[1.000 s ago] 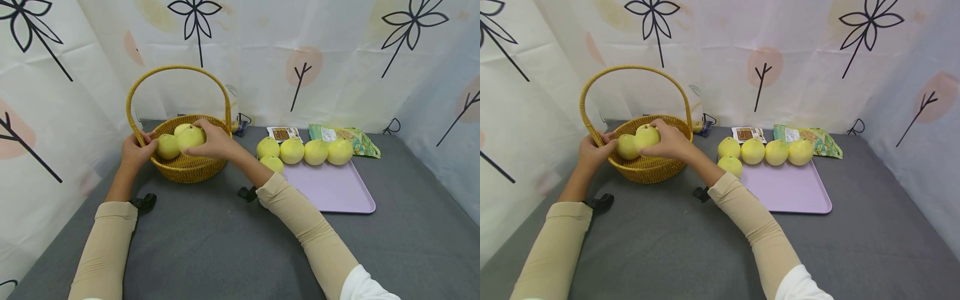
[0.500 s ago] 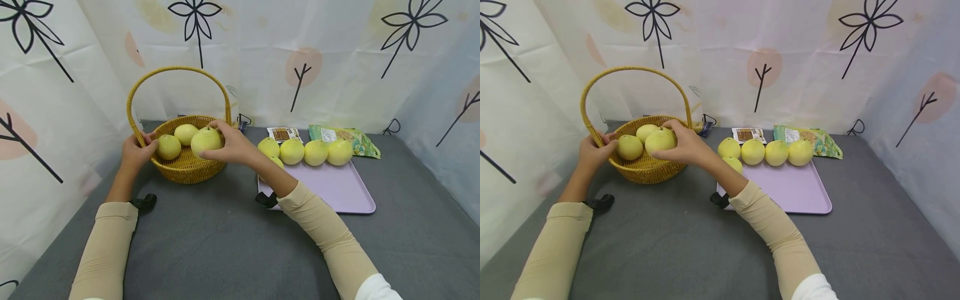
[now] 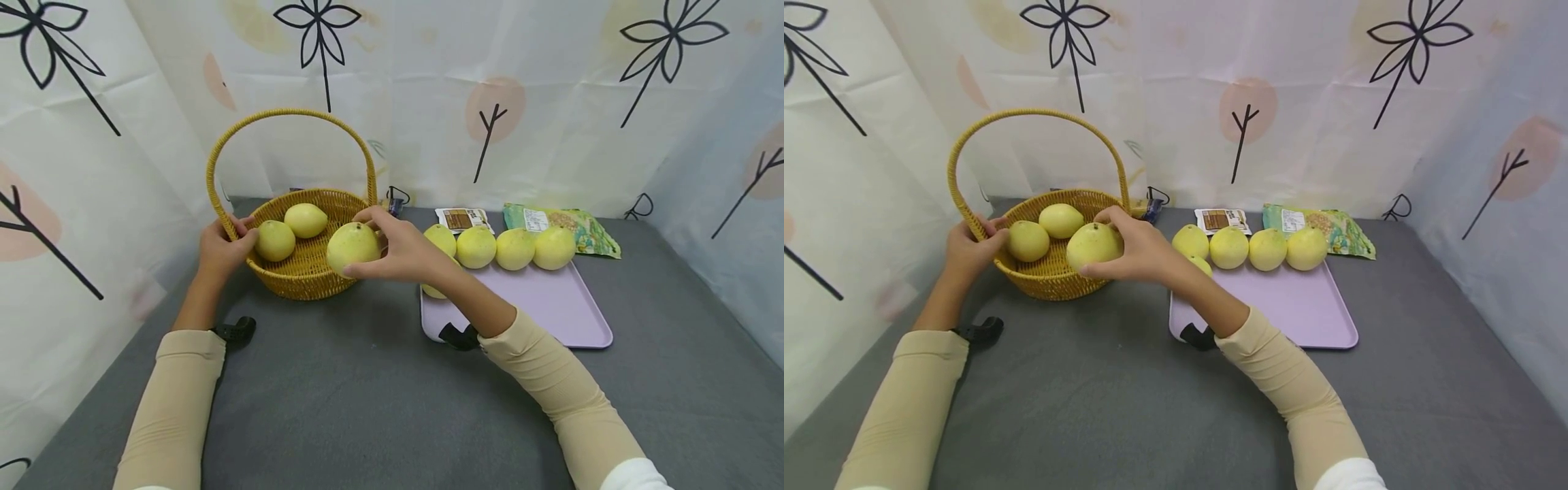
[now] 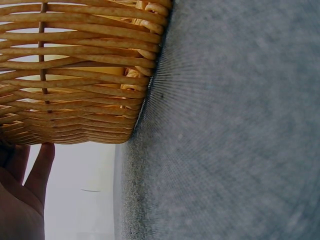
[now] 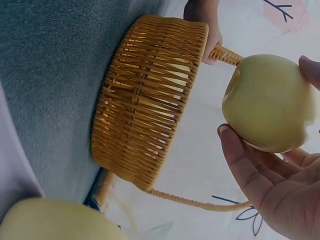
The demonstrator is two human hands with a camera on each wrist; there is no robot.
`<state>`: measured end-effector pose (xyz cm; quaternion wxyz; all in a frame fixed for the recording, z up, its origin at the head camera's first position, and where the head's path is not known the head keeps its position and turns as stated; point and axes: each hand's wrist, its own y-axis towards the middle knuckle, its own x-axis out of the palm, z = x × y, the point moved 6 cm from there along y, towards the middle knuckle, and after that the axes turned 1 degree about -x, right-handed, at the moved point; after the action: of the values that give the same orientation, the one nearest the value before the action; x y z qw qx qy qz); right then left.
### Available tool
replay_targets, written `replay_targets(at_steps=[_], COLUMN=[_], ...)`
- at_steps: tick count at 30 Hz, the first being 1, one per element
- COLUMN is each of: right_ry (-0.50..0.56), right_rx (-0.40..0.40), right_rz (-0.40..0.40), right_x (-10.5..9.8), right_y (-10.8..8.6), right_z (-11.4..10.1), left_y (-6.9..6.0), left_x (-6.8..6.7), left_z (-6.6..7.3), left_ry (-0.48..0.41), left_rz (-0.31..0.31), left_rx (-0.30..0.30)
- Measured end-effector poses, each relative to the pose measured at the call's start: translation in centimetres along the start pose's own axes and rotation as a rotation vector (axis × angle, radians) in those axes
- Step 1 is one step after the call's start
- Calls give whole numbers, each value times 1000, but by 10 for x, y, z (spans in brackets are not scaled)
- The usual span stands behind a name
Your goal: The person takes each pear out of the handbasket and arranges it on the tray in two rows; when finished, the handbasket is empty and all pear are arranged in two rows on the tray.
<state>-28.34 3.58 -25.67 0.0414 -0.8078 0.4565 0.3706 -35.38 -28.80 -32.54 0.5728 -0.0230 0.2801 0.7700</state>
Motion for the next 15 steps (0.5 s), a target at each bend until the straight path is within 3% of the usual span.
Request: replay_targets(at_steps=[8, 15], right_ry=[6, -25], right_rx=[-25, 27], right_rz=[-8, -8], right_x=[-14, -30], right_y=[-23, -42], right_z=[0, 7], left_y=[1, 3], left_x=[2, 2], left_z=[-2, -6], left_ry=[-25, -48], left_rz=[-3, -5], left_rx=[0, -7])
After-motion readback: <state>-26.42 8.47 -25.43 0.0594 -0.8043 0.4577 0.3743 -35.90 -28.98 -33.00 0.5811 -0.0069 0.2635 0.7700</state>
